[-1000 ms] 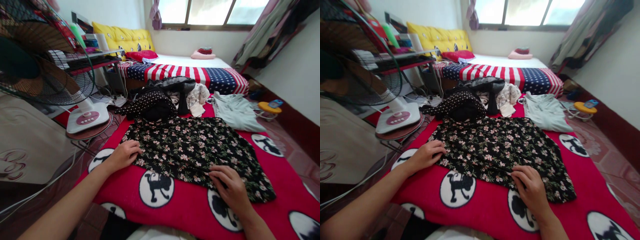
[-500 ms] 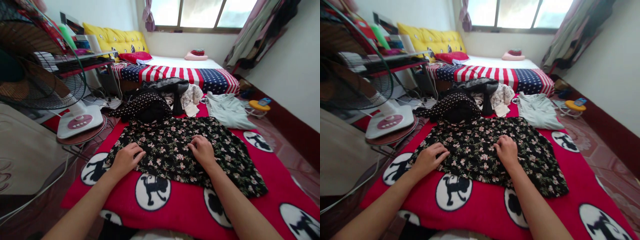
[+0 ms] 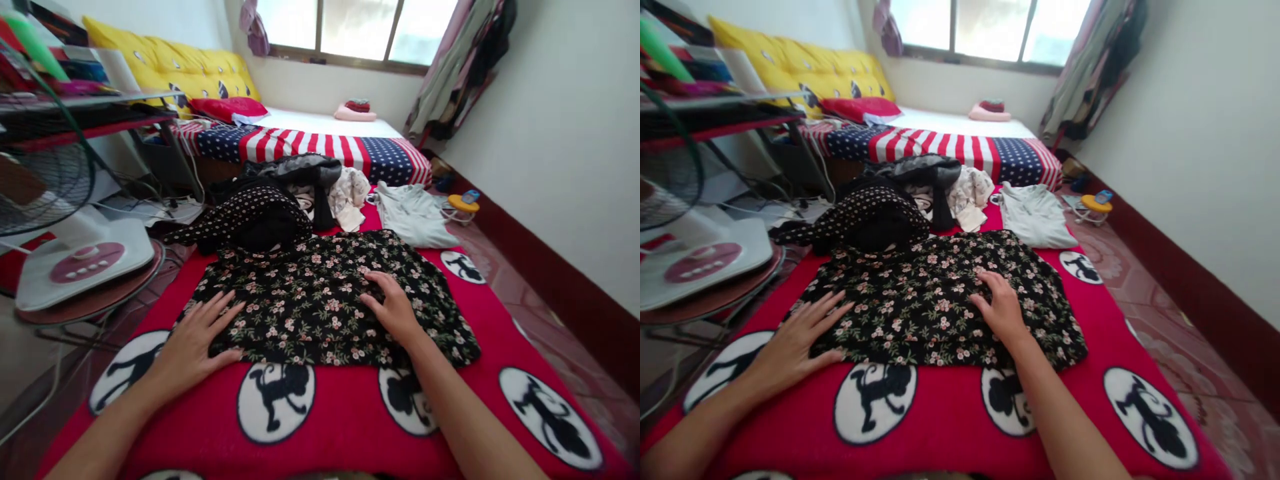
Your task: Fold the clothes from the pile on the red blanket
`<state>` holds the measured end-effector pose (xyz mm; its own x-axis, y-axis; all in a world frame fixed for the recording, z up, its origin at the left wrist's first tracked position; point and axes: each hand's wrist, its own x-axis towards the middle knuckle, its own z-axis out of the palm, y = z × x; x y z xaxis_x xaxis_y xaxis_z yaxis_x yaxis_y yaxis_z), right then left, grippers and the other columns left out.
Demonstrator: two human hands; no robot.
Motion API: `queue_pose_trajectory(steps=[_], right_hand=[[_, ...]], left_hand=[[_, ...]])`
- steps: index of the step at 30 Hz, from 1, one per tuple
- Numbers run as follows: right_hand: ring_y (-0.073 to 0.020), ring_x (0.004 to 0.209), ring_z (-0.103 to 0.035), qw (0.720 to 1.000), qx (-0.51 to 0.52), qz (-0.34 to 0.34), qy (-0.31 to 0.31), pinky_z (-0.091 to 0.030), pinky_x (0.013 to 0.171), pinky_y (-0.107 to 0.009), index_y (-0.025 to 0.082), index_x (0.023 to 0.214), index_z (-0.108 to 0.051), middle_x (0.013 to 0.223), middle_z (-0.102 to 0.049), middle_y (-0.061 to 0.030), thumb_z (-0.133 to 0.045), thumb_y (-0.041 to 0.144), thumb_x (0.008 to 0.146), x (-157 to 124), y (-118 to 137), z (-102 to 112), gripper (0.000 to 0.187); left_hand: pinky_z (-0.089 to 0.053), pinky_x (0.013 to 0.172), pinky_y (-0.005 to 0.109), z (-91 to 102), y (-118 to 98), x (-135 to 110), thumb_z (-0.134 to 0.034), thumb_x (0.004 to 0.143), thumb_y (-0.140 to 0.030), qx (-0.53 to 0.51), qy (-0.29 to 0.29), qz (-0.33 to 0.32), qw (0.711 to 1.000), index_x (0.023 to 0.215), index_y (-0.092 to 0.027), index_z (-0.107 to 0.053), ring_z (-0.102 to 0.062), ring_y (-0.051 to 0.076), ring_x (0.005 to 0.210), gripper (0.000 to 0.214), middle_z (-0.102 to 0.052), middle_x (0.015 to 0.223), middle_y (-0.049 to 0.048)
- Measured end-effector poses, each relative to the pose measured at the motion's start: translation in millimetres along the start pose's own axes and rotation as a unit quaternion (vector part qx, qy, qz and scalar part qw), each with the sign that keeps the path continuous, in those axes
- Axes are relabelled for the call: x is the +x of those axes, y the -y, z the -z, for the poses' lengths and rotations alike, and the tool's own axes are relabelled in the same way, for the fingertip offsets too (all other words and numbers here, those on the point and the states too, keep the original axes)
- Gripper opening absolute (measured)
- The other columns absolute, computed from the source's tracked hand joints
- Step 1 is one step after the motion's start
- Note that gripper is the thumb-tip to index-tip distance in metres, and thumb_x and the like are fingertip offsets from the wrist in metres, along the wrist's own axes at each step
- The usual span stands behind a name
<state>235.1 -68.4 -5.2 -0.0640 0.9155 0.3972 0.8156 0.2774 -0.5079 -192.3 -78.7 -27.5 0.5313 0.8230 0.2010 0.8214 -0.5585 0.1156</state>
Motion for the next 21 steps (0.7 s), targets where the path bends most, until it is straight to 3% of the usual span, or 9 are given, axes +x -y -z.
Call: queue_pose_trajectory(steps=[2, 4, 6, 8, 12, 15, 21], right_hand=[[-0.0259, 0.128, -0.046, 0.998, -0.021, 0.029, 0.052, -0.035, 0.109, -0.046, 0.024, 0.13, -0.052, 0.139, -0.05, -0.0092, -0.065, 0.034, 0.082, -26.8, 3.3, 27.4, 0.05], [-0.0284, 0.137, -0.036, 0.988, -0.071, 0.051, 0.125, -0.027, 0.114, -0.052, 0.028, 0.138, -0.046, 0.149, -0.041, -0.0068, -0.068, 0.032, 0.078, -56.3, 3.7, 54.6, 0.063], [-0.0294, 0.143, -0.026, 0.973, -0.116, 0.061, 0.188, -0.02, 0.116, -0.056, 0.031, 0.143, -0.04, 0.154, -0.032, -0.0047, -0.063, 0.022, 0.077, -82.8, -1.2, 76.8, 0.071], [-0.0274, 0.145, -0.021, 0.965, -0.148, 0.056, 0.207, -0.018, 0.116, -0.057, 0.032, 0.146, -0.035, 0.157, -0.027, -0.0033, -0.053, 0.01, 0.075, -102.0, -12.2, 91.1, 0.076], [-0.024, 0.143, -0.027, 0.974, -0.166, 0.036, 0.148, -0.022, 0.117, -0.054, 0.029, 0.147, -0.034, 0.156, -0.03, -0.0039, -0.044, 0.002, 0.07, -115.1, -43.6, 98.1, 0.082], [-0.0231, 0.14, -0.035, 0.986, -0.137, 0.01, 0.091, -0.032, 0.114, -0.048, 0.025, 0.148, -0.034, 0.154, -0.032, -0.0069, -0.045, 0.003, 0.072, -109.0, -65.7, 93.9, 0.08], [-0.0205, 0.123, -0.056, 0.992, -0.109, 0.06, 0.024, -0.046, 0.104, -0.041, 0.024, 0.122, -0.064, 0.132, -0.06, -0.0048, -0.038, -0.003, 0.072, -96.0, -91.2, 89.9, 0.063]], left_hand=[[-0.023, 0.116, 0.057, 3.0, 10.8, -10.1, -0.064, 0.076, -0.059, -0.014, 0.006, -0.022, 1.0, 0.151, -0.04, -0.02, -0.029, 0.033, 0.142, 0.089, -0.024, 0.159, 0.0027], [-0.027, 0.115, 0.057, 8.9, 18.6, -17.1, -0.06, 0.08, -0.053, -0.023, 0.015, -0.031, 0.999, 0.151, -0.04, -0.018, -0.031, 0.032, 0.142, 0.083, -0.022, 0.159, 0.0004], [-0.033, 0.112, 0.056, 14.8, 24.2, -20.1, -0.055, 0.084, -0.042, -0.025, 0.026, -0.043, 0.998, 0.15, -0.042, -0.019, -0.034, 0.03, 0.141, 0.075, -0.024, 0.159, -0.0035], [-0.037, 0.111, 0.056, 17.4, 29.0, -19.7, -0.05, 0.083, -0.032, -0.027, 0.025, -0.051, 0.998, 0.149, -0.045, -0.022, -0.039, 0.029, 0.138, 0.073, -0.026, 0.157, -0.0087], [-0.037, 0.111, 0.055, 11.2, 36.2, -13.6, -0.039, 0.075, -0.012, -0.056, 0.002, -0.029, 0.998, 0.145, -0.053, -0.025, -0.047, 0.024, 0.132, 0.082, -0.029, 0.153, -0.02], [-0.033, 0.113, 0.054, 4.4, 38.4, -8.4, -0.035, 0.07, -0.005, -0.075, 0.006, -0.011, 0.997, 0.143, -0.055, -0.027, -0.045, 0.022, 0.134, 0.089, -0.03, 0.151, -0.0247], [-0.044, 0.106, 0.049, 3.6, 46.4, -8.1, -0.036, 0.063, -0.007, -0.079, 0.01, 0.013, 0.997, 0.132, -0.062, -0.04, -0.055, 0.021, 0.125, 0.088, -0.038, 0.144, -0.0289]])
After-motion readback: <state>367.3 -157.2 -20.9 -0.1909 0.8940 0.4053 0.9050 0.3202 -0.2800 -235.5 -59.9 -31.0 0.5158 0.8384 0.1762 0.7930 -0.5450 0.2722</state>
